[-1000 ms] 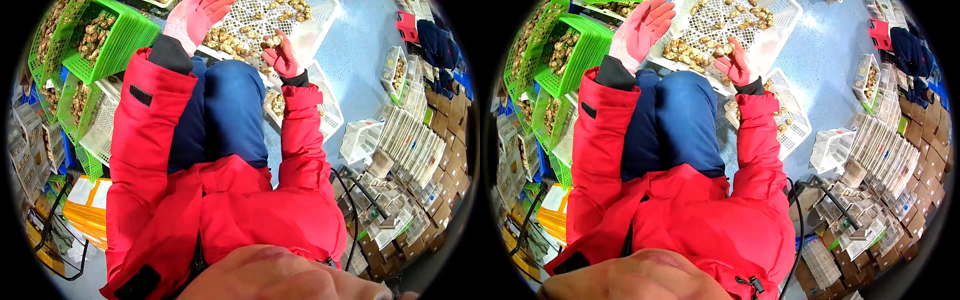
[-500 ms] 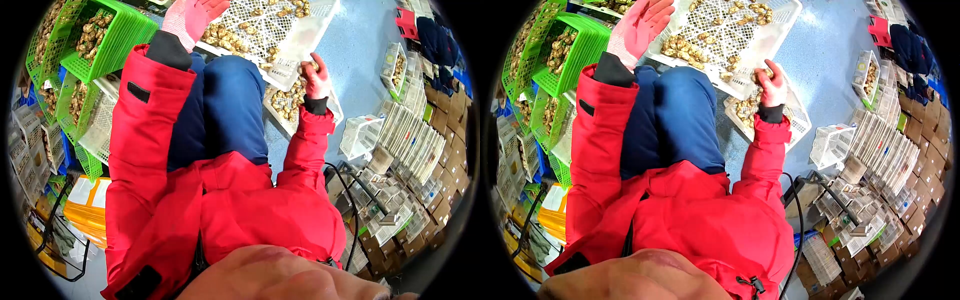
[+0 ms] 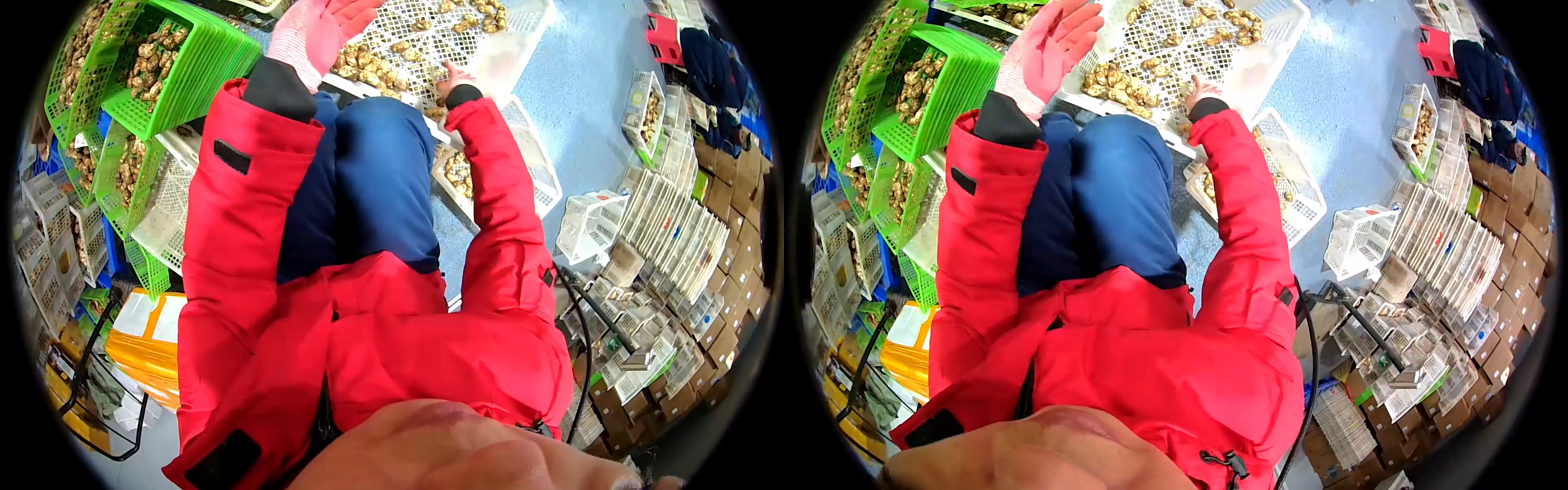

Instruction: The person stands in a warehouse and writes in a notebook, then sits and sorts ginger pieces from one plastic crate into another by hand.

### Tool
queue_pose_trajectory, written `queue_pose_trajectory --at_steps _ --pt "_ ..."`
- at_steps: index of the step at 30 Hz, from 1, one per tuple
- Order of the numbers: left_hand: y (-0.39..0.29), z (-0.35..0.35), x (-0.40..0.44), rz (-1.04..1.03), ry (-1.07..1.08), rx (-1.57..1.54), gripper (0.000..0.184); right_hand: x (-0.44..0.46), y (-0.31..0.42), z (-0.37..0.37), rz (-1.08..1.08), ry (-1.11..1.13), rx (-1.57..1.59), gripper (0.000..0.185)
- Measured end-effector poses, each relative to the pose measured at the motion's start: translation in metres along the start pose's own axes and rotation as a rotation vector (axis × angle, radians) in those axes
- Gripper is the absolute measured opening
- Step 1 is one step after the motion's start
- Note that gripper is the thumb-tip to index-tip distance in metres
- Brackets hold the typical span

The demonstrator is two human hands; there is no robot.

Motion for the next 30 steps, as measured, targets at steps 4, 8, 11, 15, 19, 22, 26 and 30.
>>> queue_pose_trajectory --at_steps 4,8,11,15,19,22,26,30 --pt "0.003 -0.002 0.006 0.040 0.061 -0.022 0.035 0.075 -0.009 -0.090 0.028 0.009 -0.386 0.052" --pt "0.002 -0.002 0.005 0.027 0.086 -0.027 0.036 0.015 -0.002 0.002 0.008 0.077 0.380 0.044" --pt "0.002 -0.003 0.004 0.013 0.066 0.007 0.036 0.001 0.003 0.014 0.083 0.267 1.560 0.035" --pt "0.006 0.003 0.007 0.028 0.049 -0.033 0.033 -0.037 0.029 0.046 0.302 0.572 1.902 0.056" --pt "0.004 -0.004 0.006 0.001 0.143 -0.063 0.030 -0.062 0.037 0.048 0.321 0.635 2.260 0.061" --pt "0.005 -0.003 0.007 0.009 0.115 -0.053 0.030 -0.089 0.040 0.058 0.388 0.675 2.229 0.060" --pt "0.004 -0.005 0.004 0.001 0.076 -0.030 0.031 -0.097 0.037 0.057 0.415 0.651 2.173 0.066" --pt "0.004 -0.001 0.005 0.016 0.071 -0.050 0.029 -0.104 0.025 0.070 0.370 0.578 2.085 0.065"
Point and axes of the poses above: each hand's wrist, its own x-axis towards the middle knuckle, its own z-axis out of the back of the hand, y = z × x, the point moved 9 cm from there along x, towards the middle knuckle, and after that the axes turned 10 degrees about -z, right-handed, at the moved point
